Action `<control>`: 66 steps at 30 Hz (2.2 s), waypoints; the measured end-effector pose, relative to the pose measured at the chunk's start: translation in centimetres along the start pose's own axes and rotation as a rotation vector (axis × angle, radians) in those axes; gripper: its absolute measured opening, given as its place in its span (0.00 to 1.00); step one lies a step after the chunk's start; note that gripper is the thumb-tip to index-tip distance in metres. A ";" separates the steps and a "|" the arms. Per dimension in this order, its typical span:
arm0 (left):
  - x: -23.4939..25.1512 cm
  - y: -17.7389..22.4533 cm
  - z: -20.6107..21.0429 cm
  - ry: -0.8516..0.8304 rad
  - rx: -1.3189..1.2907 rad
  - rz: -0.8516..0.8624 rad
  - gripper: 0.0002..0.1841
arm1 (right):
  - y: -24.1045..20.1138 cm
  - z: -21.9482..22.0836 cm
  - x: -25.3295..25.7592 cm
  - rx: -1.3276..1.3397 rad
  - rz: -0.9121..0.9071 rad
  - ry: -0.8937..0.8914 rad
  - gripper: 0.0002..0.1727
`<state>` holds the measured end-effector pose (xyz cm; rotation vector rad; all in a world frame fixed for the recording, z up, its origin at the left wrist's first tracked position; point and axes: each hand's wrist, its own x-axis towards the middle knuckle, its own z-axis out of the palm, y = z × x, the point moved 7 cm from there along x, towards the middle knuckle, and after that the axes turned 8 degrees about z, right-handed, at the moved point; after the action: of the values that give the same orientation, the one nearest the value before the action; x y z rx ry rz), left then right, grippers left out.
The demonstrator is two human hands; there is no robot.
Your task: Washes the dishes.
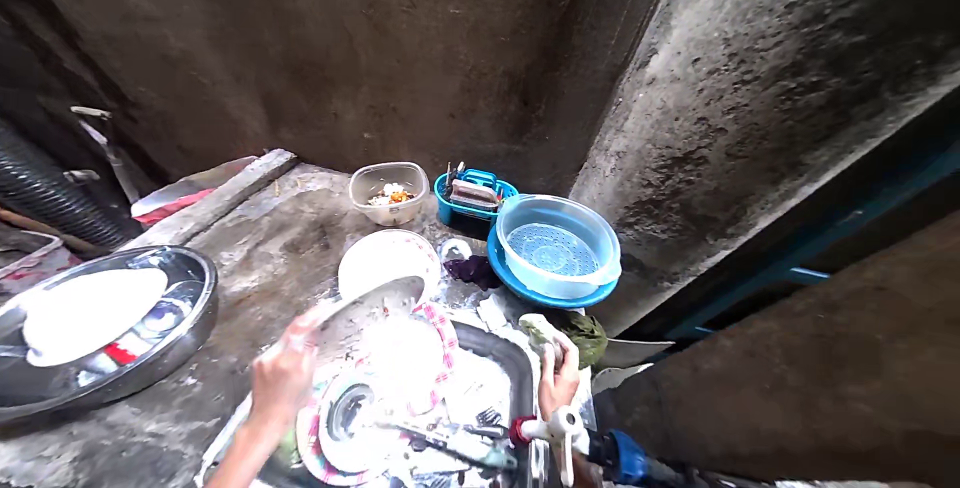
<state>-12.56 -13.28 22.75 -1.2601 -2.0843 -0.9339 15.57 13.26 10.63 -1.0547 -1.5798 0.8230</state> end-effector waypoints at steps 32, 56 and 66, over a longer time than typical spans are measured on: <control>-14.8 7.3 18.7 -0.371 -1.223 -1.088 0.21 | -4.5 -10.5 -14.0 0.149 0.613 -0.535 0.16; -12.1 -4.2 9.1 -0.143 -0.988 -1.176 0.26 | -7.6 16.8 -16.2 -0.333 -0.328 -0.517 0.15; -11.0 -3.9 9.0 -0.200 -1.031 -1.071 0.25 | -12.0 21.5 -16.2 -0.133 -0.089 -0.658 0.28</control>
<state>-12.14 -13.46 8.07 -0.4600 -2.4881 -2.6656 -6.41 -6.34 10.07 -0.8346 -2.2403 1.0822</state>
